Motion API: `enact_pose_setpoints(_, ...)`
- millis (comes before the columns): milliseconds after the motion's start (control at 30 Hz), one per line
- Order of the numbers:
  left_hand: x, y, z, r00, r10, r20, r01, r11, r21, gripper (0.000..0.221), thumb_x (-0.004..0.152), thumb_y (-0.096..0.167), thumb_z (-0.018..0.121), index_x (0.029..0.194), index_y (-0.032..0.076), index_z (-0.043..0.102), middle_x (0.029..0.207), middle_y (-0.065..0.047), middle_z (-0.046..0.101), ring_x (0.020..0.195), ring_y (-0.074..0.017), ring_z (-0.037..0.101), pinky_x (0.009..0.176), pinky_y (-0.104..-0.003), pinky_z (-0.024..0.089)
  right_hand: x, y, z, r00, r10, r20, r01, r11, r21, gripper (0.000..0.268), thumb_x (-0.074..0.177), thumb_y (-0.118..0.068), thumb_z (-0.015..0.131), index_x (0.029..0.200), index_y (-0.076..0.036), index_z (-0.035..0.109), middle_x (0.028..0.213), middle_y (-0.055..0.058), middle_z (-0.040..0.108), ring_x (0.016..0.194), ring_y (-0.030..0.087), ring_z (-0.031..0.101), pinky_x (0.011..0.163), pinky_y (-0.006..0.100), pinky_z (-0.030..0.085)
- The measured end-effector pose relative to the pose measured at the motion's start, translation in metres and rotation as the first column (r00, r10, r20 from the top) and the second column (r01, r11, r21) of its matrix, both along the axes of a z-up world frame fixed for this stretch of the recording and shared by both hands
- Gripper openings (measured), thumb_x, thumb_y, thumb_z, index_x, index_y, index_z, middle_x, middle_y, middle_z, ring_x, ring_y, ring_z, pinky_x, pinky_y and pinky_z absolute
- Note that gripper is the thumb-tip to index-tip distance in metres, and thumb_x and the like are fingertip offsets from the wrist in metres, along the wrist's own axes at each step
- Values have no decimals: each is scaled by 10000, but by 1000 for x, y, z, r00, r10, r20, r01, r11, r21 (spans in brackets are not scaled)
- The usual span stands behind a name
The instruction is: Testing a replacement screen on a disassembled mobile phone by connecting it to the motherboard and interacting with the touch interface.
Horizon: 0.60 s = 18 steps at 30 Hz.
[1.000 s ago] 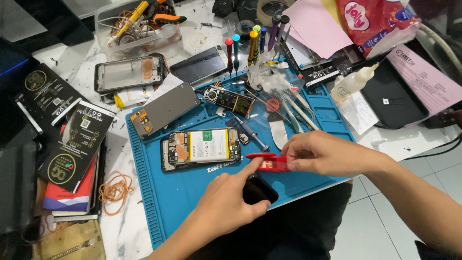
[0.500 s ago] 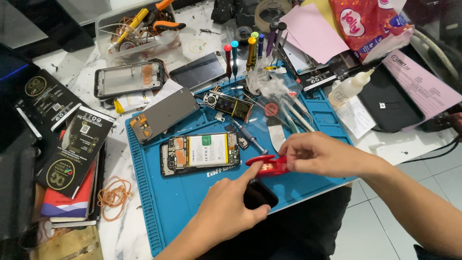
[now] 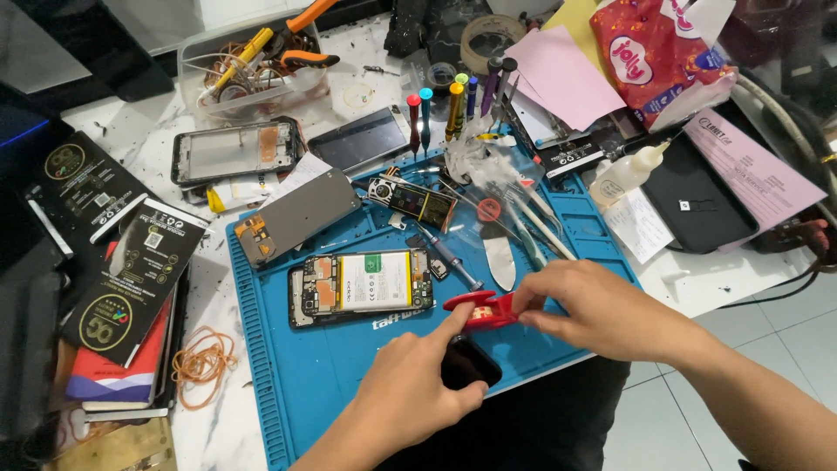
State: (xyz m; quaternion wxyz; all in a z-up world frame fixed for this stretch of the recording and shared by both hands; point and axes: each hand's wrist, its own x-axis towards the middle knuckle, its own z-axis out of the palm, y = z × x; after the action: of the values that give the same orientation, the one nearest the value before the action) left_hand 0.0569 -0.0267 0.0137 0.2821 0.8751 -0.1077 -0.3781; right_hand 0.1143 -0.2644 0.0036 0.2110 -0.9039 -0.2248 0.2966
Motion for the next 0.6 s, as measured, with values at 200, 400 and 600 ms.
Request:
enact_pose_setpoints(200, 0, 0, 2, 1000, 3, -18, -2, 1000, 14, 910, 856, 465, 642, 1626, 287, 192, 843, -70, 674, 752, -254, 615, 660, -385, 483, 1, 9, 12, 973, -188, -134, 185, 982, -33, 356, 910, -355, 653, 1262, -311, 687, 997, -72, 782, 895, 100, 705, 771, 297, 515)
enact_pose_setpoints(400, -1, 0, 1, 1000, 2, -12, -2, 1000, -11, 906, 855, 449, 643, 1623, 273, 195, 898, -67, 704, 749, -253, 636, 643, -376, 500, -9, 6, 4, 869, -414, -270, 454, 885, 104, 365, 897, -270, 685, 1262, -255, 699, 824, -7, 728, 767, 121, 647, 678, 292, 503)
enact_pose_setpoints(600, -1, 0, 2, 1000, -7, -12, 7, 1000, 10, 910, 857, 453, 635, 1627, 286, 178, 826, -73, 680, 725, -270, 617, 639, -395, 478, -6, -5, -14, 819, -409, -403, 542, 782, 308, 411, 858, -191, 732, 1264, -132, 702, 750, 58, 651, 704, 151, 615, 652, 306, 519)
